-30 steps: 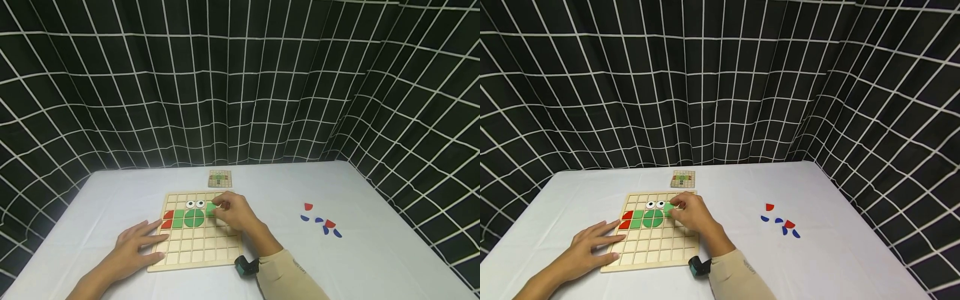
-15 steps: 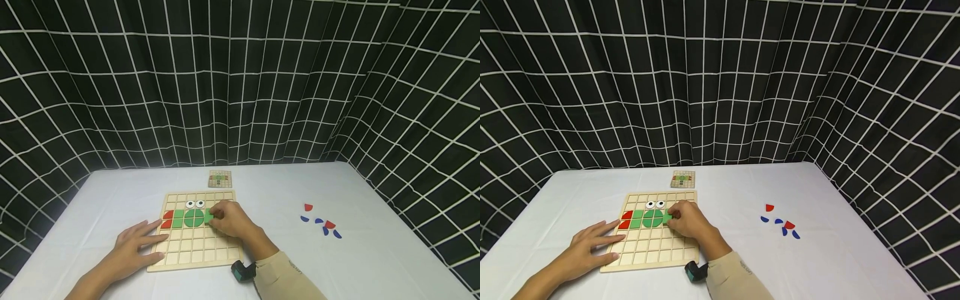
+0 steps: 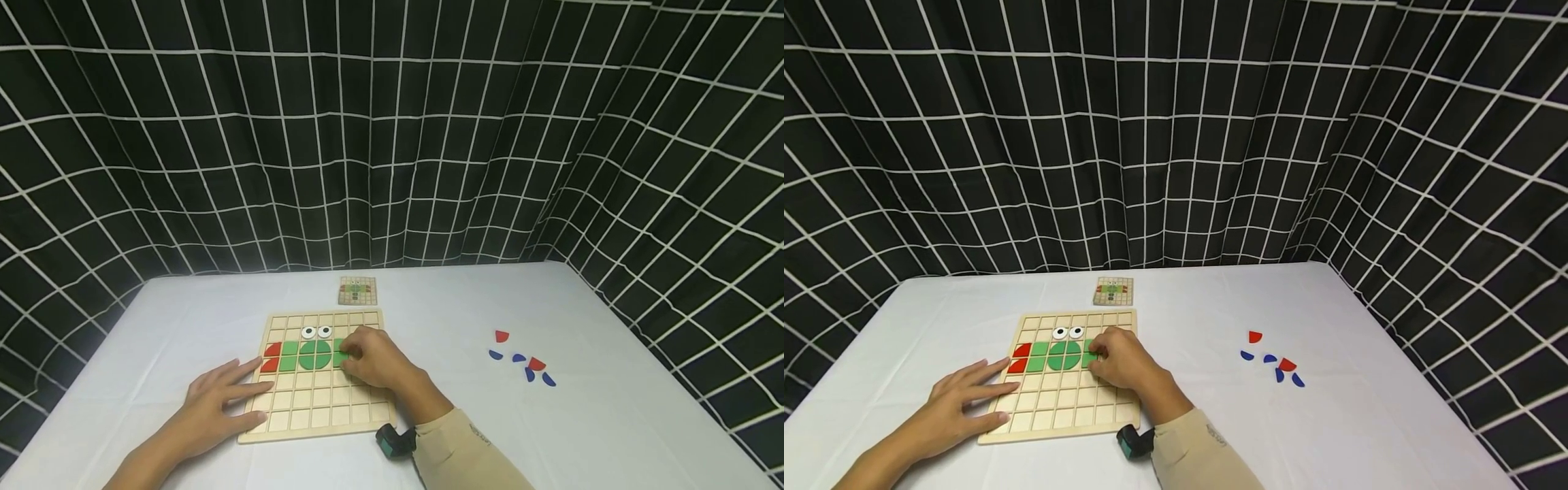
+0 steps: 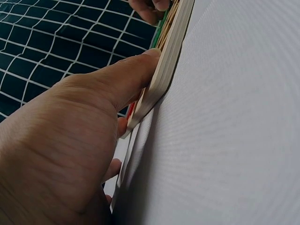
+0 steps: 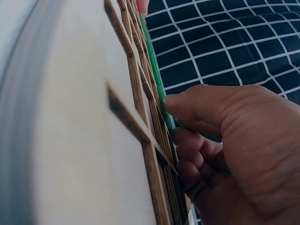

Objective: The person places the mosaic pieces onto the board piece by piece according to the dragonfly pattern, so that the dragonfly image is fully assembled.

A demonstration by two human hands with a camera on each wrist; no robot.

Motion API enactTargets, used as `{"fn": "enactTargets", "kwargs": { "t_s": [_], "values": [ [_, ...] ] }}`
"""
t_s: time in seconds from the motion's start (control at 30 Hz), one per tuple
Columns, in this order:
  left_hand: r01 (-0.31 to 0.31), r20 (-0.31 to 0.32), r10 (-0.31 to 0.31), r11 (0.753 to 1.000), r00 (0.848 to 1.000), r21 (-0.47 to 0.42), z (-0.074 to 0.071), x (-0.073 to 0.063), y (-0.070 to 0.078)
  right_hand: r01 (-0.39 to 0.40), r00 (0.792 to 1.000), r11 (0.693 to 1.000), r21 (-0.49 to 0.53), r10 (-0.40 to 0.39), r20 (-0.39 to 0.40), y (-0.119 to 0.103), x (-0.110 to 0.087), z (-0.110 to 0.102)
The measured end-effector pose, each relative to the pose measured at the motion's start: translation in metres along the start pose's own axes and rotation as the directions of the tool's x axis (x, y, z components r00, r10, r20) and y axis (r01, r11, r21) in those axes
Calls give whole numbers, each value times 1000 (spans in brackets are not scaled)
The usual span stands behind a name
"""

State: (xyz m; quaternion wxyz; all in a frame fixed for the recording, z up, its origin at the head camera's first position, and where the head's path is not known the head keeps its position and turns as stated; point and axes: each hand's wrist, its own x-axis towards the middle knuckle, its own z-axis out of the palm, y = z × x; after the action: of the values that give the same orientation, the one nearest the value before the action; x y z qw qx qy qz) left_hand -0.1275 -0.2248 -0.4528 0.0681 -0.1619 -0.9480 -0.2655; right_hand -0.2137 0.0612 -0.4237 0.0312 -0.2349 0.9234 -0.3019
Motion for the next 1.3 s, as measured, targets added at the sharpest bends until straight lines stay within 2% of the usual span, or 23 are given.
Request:
{"fn": "enactTargets", "kwargs": {
  "t_s": [0.23, 0.43, 0.6, 0.77, 0.93, 1.3],
  "values": [
    [18, 3, -18, 1000, 1000, -10, 0, -1, -2, 22, 1000, 1000, 18, -22, -1, -2, 1, -2],
    [25, 7, -25, 1000, 1000, -10, 5, 1, -2, 15, 1000, 996, 85, -15, 2, -8, -4, -20],
    [17, 3, -17, 1000, 1000, -3, 4, 1, 0, 108, 993, 990, 89, -103, -60, -19, -10, -41],
    [17, 4, -17, 1000, 1000, 2, 2, 1, 0, 226, 967, 967, 116, -209, -147, -28, -21, -64],
    [31, 16, -31, 1000, 999, -1, 2, 2, 0, 322, 926, 941, 99, -292, -242, -32, -38, -88],
    [54, 20, -54, 999, 998, -8, 2, 1, 0, 406, 845, 914, 4, -373, -384, -16, -73, -134]
  ]
}}
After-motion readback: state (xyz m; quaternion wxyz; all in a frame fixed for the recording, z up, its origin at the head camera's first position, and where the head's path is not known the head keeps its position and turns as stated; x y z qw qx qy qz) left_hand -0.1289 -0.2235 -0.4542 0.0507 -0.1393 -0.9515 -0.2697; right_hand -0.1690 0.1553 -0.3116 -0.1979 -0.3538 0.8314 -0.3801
